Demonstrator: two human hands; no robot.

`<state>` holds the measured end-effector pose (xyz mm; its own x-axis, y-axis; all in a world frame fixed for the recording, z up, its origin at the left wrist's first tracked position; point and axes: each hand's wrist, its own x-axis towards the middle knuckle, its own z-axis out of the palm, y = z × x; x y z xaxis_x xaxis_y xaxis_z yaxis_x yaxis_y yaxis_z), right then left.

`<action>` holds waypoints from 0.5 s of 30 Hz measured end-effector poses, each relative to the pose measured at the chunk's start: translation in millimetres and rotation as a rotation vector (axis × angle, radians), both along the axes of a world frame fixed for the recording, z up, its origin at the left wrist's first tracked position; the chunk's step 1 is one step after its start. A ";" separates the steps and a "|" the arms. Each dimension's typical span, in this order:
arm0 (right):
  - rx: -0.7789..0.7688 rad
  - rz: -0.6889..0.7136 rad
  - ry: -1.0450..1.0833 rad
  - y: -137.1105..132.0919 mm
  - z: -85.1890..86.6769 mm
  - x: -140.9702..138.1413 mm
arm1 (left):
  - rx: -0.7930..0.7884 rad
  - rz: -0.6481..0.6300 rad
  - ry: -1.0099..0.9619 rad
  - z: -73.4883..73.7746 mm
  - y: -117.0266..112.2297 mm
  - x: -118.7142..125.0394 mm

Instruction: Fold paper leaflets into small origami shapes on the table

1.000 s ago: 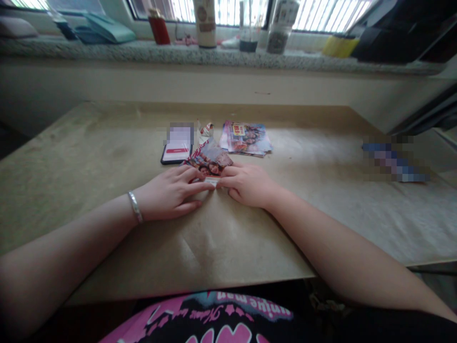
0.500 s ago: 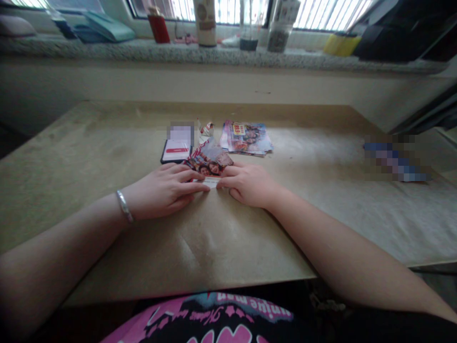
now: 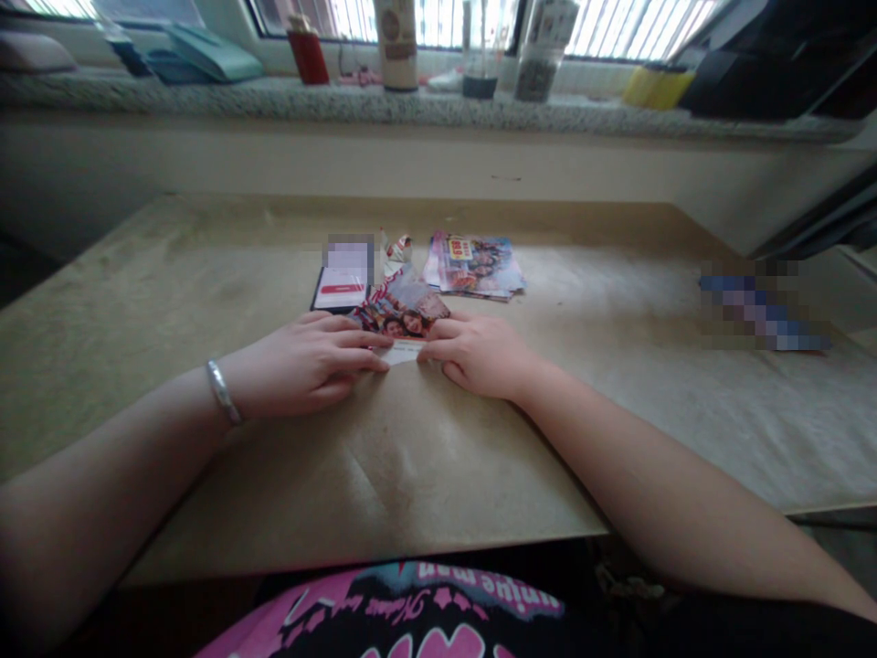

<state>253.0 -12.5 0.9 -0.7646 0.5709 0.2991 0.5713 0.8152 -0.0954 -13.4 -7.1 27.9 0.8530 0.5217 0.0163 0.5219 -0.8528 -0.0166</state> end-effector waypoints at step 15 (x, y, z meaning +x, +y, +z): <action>-0.006 0.005 -0.023 0.0 0.3 1.9 | -0.143 -0.076 -0.034 3.6 14.2 -12.8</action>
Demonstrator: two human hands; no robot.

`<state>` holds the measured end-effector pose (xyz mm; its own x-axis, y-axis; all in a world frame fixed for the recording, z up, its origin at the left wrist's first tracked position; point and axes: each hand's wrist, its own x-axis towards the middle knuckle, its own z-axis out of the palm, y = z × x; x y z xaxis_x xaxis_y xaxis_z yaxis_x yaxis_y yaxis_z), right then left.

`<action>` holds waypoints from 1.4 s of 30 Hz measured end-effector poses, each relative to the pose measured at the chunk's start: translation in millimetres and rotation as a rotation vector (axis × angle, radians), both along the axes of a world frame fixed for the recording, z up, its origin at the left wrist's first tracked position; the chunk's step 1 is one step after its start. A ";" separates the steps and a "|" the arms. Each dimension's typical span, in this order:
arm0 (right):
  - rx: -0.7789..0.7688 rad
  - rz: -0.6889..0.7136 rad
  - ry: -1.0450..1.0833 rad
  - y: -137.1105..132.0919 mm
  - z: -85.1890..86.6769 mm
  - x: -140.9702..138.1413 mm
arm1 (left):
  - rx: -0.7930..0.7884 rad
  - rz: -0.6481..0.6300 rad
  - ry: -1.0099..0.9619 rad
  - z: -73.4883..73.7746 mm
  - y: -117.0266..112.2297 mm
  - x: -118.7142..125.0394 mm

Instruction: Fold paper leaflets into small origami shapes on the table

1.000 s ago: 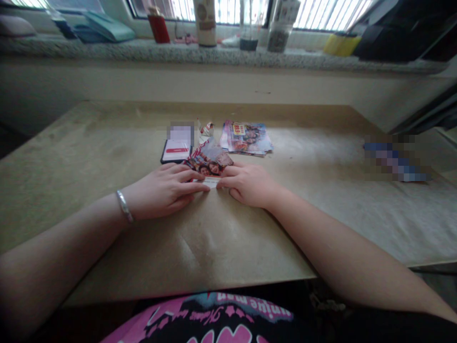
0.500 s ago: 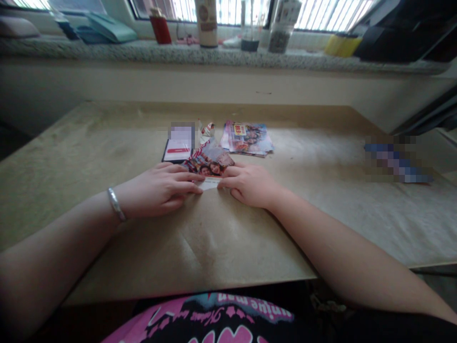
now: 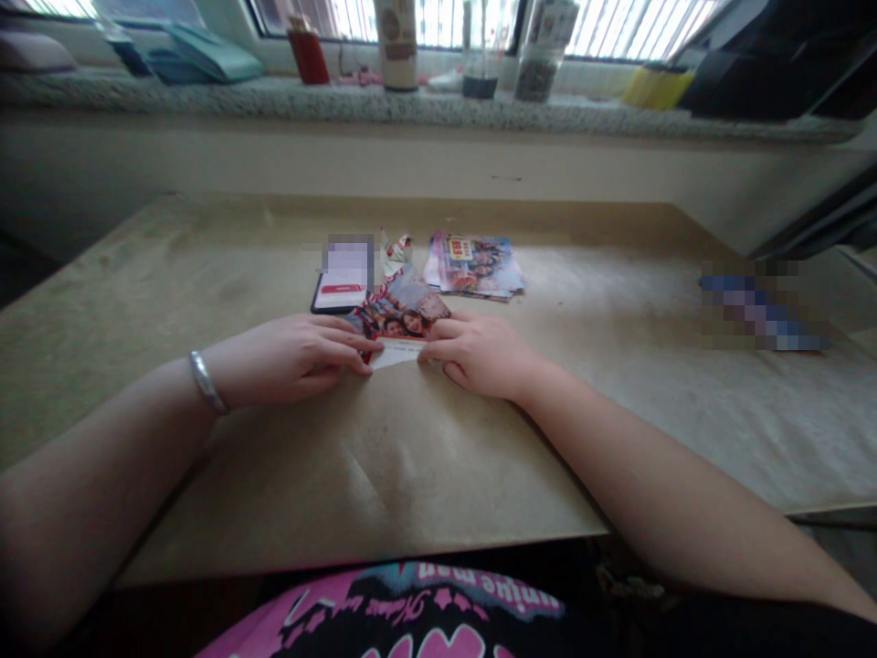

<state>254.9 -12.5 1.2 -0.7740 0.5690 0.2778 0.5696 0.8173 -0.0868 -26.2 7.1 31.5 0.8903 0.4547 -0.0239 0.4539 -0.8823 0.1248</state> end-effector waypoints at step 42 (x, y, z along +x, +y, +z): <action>0.000 -0.185 -0.161 7.9 14.8 47.3 | 0.035 0.105 -0.041 -4.2 -5.2 0.7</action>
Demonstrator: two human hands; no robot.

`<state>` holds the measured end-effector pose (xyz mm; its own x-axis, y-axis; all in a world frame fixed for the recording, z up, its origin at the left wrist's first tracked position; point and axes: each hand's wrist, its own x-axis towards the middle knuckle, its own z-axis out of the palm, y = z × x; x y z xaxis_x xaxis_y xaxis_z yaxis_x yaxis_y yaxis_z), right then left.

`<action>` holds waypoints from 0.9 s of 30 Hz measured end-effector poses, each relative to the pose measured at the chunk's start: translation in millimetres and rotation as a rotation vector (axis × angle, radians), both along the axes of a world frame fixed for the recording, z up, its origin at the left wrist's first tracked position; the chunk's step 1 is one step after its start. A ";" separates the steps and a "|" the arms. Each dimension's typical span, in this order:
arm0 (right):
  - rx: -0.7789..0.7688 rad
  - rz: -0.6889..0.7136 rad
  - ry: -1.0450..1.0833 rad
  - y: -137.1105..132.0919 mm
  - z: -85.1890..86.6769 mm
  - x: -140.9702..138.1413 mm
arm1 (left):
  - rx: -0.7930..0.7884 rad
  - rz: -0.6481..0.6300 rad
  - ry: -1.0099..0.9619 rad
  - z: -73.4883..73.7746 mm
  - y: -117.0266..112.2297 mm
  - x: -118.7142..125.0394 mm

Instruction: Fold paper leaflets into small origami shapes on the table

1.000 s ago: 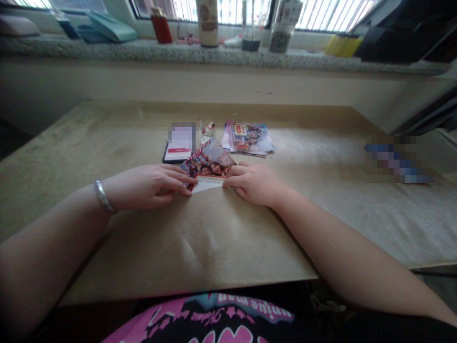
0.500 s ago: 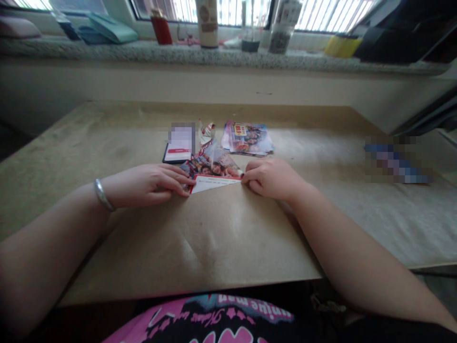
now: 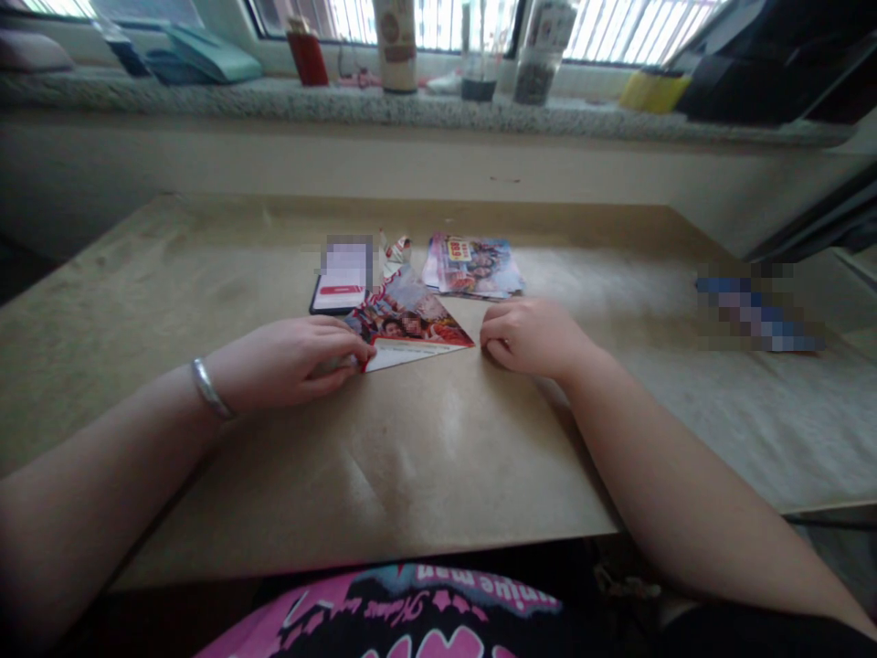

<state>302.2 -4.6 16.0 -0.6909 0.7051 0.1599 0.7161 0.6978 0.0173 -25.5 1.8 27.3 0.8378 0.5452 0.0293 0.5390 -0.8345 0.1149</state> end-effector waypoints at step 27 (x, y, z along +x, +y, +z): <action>0.165 -0.102 0.415 -10.4 -5.2 -34.6 | 0.260 -0.311 -0.119 -18.4 4.0 21.1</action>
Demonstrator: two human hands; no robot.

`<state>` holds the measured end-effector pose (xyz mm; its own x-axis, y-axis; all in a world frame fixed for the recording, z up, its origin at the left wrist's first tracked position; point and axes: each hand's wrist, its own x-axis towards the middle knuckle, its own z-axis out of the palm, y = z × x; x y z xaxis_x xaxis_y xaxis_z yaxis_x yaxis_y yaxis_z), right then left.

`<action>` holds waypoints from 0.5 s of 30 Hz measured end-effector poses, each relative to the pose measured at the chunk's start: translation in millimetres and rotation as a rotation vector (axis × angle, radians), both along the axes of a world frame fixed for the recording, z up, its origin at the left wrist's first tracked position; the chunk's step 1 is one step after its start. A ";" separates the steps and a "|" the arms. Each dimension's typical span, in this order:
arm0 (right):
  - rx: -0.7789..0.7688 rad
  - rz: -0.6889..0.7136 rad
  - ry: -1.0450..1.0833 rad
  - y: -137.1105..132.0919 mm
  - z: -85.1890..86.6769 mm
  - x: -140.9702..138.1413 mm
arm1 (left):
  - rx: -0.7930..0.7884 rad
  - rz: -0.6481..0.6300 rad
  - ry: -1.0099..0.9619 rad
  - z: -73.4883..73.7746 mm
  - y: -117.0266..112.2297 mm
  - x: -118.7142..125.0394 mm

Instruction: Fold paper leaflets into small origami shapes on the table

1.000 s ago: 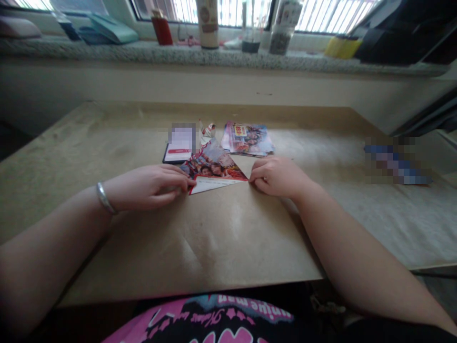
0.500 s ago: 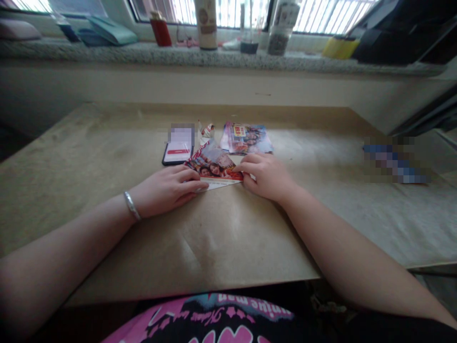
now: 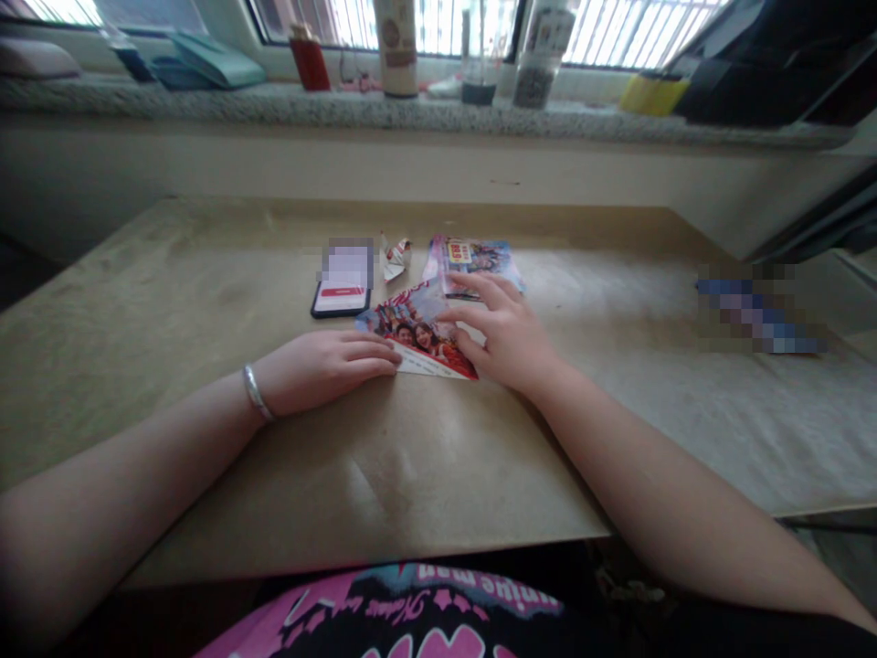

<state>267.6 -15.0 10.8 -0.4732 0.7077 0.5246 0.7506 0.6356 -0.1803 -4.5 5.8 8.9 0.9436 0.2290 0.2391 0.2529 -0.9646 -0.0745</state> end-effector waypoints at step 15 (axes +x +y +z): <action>-0.016 0.017 0.074 2.4 -1.6 -1.6 | 0.196 -0.100 0.015 1.3 -3.0 0.4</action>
<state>266.0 -12.6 9.2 -0.4456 0.7085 0.5472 0.7242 0.6446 -0.2449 -4.1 2.8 10.2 0.9630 0.0847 0.2560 0.1543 -0.9517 -0.2656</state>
